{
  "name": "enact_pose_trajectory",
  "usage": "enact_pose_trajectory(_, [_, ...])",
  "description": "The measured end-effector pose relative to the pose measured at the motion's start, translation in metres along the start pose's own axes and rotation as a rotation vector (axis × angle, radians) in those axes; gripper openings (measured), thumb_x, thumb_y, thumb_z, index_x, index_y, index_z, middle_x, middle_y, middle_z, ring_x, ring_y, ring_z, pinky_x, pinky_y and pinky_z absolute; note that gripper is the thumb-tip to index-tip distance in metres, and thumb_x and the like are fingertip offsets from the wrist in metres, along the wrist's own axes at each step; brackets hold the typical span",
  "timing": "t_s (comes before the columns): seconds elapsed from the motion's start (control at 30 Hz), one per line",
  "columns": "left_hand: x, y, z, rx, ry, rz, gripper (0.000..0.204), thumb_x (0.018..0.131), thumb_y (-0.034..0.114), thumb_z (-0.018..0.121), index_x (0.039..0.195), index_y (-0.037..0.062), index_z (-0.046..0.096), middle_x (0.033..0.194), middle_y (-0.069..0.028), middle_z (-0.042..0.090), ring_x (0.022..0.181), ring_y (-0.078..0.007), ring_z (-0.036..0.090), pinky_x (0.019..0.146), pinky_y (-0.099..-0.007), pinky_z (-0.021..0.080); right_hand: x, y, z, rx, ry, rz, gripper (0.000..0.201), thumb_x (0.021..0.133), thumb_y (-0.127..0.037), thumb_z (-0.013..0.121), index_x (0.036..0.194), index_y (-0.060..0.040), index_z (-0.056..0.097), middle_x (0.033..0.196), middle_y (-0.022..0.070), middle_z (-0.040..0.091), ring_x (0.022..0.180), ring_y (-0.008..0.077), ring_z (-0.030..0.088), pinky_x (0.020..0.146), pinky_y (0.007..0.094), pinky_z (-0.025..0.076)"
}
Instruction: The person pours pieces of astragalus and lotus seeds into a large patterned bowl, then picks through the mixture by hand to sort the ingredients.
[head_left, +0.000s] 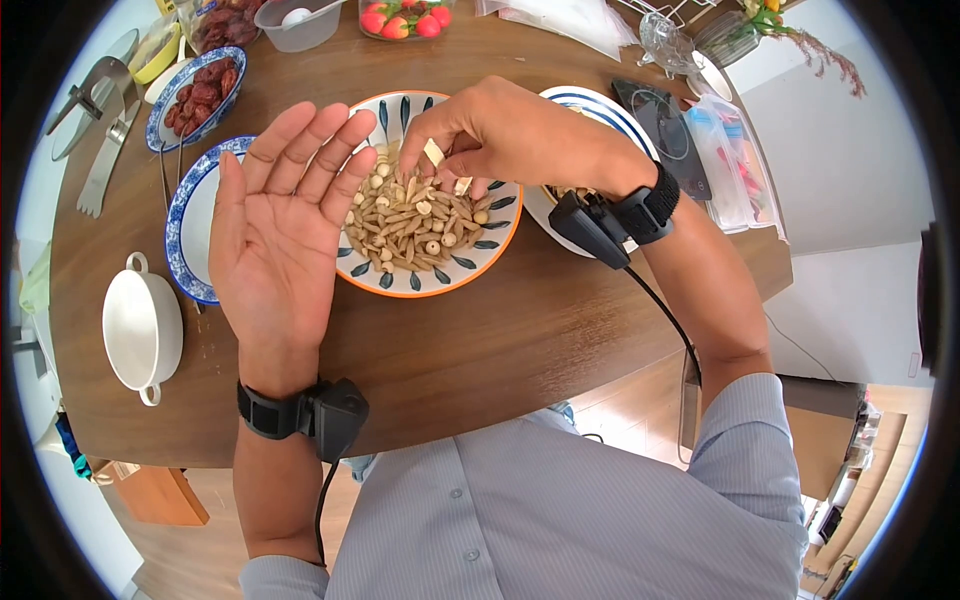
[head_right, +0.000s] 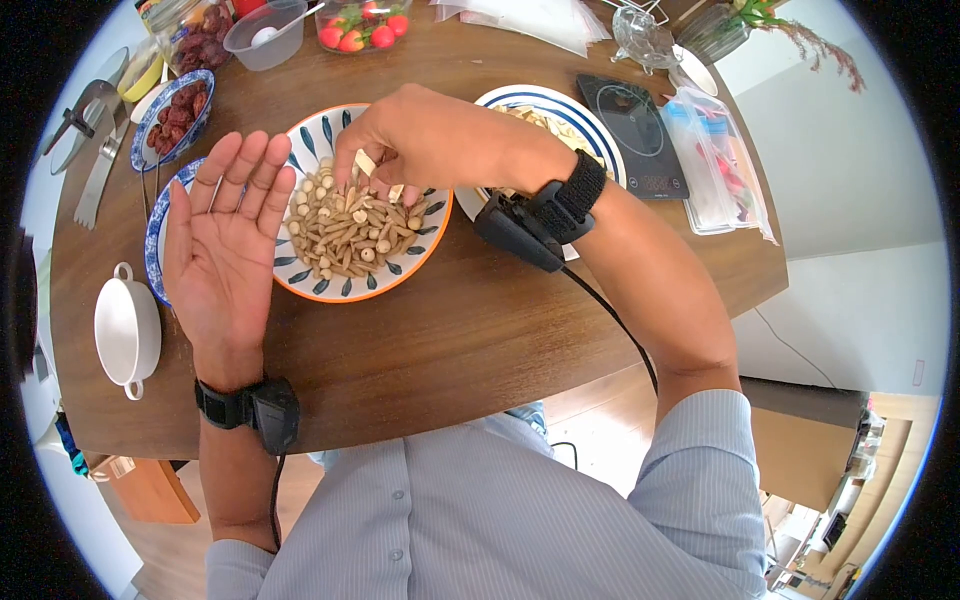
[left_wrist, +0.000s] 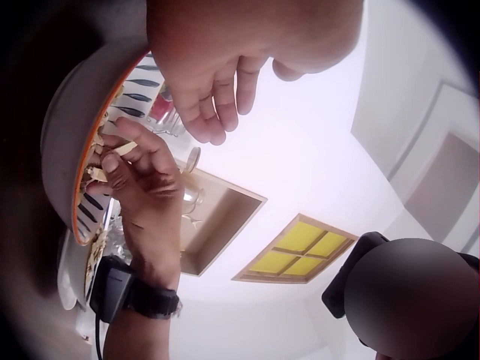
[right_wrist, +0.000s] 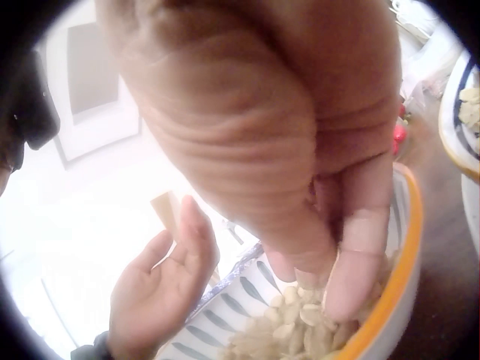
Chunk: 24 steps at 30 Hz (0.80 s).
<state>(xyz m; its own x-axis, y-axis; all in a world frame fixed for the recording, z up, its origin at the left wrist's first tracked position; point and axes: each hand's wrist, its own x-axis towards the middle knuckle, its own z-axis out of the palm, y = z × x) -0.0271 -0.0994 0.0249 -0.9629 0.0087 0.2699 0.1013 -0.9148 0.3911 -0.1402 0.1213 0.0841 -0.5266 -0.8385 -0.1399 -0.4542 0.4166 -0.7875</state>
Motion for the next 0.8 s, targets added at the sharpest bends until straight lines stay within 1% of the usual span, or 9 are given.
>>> enact_pose_trajectory(0.03, [0.0001, -0.0002, -0.0001, -0.002, -0.001, 0.0, 0.06, 0.114, 0.039, 0.027, 0.142, -0.0115, 0.046, 0.143, -0.0311, 0.054, 0.139, -0.0451, 0.049, 0.119, -0.0523, 0.041, 0.0008, 0.0007, -0.0003, 0.0, -0.001, 0.0, 0.026, 0.089, 0.003, 0.07, 0.113, -0.0052, 0.074, 0.086, 0.0124, 0.071, 0.07, 0.0188, 0.072, 0.064, 0.0319, 0.058])
enact_pose_trajectory(0.1, [0.0002, -0.0006, -0.0003, -0.005, -0.002, -0.001, 0.06, 0.114, 0.039, 0.027, 0.142, -0.0116, 0.045, 0.143, -0.0312, 0.054, 0.139, -0.045, 0.049, 0.119, -0.0522, 0.041, 0.0036, 0.0032, -0.0018, -0.166, -0.016, -0.049, 0.035, 0.088, 0.009, 0.065, 0.12, -0.0045, 0.072, 0.088, 0.0098, 0.073, 0.086, 0.0182, 0.074, 0.074, 0.032, 0.06])
enact_pose_trajectory(0.2, [-0.0001, -0.0005, 0.0001, -0.002, -0.002, -0.002, 0.061, 0.114, 0.039, 0.028, 0.142, -0.012, 0.045, 0.143, -0.0314, 0.053, 0.139, -0.0451, 0.049, 0.119, -0.0522, 0.041, 0.0041, 0.0005, -0.0055, -0.269, -0.021, -0.083, 0.04, 0.087, 0.009, 0.065, 0.124, -0.006, 0.07, 0.088, 0.0108, 0.074, 0.088, 0.0209, 0.075, 0.078, 0.0333, 0.059])
enact_pose_trajectory(0.33, [-0.0002, -0.0007, 0.0009, 0.001, 0.008, -0.002, 0.061, 0.114, 0.039, 0.028, 0.142, -0.0123, 0.045, 0.143, -0.0316, 0.053, 0.139, -0.0453, 0.049, 0.119, -0.0525, 0.041, 0.0031, 0.0024, -0.0063, -0.258, -0.008, -0.061, 0.044, 0.086, 0.009, 0.065, 0.128, -0.0061, 0.069, 0.091, 0.0119, 0.075, 0.089, 0.0234, 0.075, 0.08, 0.0338, 0.058])
enact_pose_trajectory(0.4, [-0.0001, -0.0009, 0.0009, 0.003, 0.011, 0.001, 0.061, 0.114, 0.039, 0.028, 0.142, -0.0123, 0.045, 0.143, -0.0316, 0.053, 0.139, -0.0454, 0.049, 0.119, -0.0526, 0.041, 0.0032, 0.0063, -0.006, -0.198, 0.019, -0.119, 0.04, 0.086, 0.01, 0.064, 0.123, -0.0035, 0.071, 0.094, 0.0124, 0.076, 0.088, 0.0226, 0.074, 0.08, 0.0335, 0.058])
enact_pose_trajectory(0.6, [-0.0001, -0.0007, 0.0001, -0.007, 0.007, -0.001, 0.061, 0.114, 0.038, 0.028, 0.142, -0.0123, 0.045, 0.143, -0.0316, 0.054, 0.139, -0.0455, 0.049, 0.118, -0.0526, 0.041, 0.0035, 0.0096, -0.0057, -0.142, 0.021, -0.134, 0.029, 0.085, 0.012, 0.064, 0.111, 0.0022, 0.073, 0.093, 0.0122, 0.077, 0.089, 0.0198, 0.074, 0.081, 0.0325, 0.059])
enact_pose_trajectory(0.63, [-0.0001, -0.0007, 0.0002, -0.008, 0.01, -0.002, 0.06, 0.114, 0.039, 0.028, 0.142, -0.0123, 0.045, 0.142, -0.0316, 0.054, 0.139, -0.0454, 0.049, 0.118, -0.0526, 0.041, 0.0032, 0.0096, -0.0064, -0.142, 0.021, -0.134, 0.029, 0.085, 0.012, 0.064, 0.111, 0.0022, 0.073, 0.093, 0.0122, 0.077, 0.089, 0.0198, 0.074, 0.081, 0.0325, 0.059])
enact_pose_trajectory(0.7, [-0.0003, -0.0009, 0.0003, -0.009, 0.012, -0.002, 0.06, 0.114, 0.039, 0.028, 0.142, -0.0124, 0.045, 0.142, -0.0316, 0.054, 0.139, -0.0454, 0.049, 0.118, -0.0525, 0.041, 0.0021, 0.0094, -0.0077, -0.196, 0.044, -0.241, 0.029, 0.085, 0.012, 0.064, 0.111, 0.0027, 0.073, 0.094, 0.0124, 0.077, 0.09, 0.0188, 0.073, 0.081, 0.0321, 0.059])
enact_pose_trajectory(0.8, [-0.0001, -0.0012, 0.001, -0.009, 0.011, 0.0, 0.06, 0.114, 0.038, 0.029, 0.141, -0.0125, 0.045, 0.142, -0.0316, 0.054, 0.139, -0.0453, 0.049, 0.118, -0.0526, 0.041, 0.001, 0.0062, -0.0046, -0.18, 0.021, -0.206, 0.026, 0.086, 0.011, 0.066, 0.11, 0.003, 0.073, 0.094, 0.0129, 0.077, 0.089, 0.0195, 0.074, 0.081, 0.0325, 0.059])
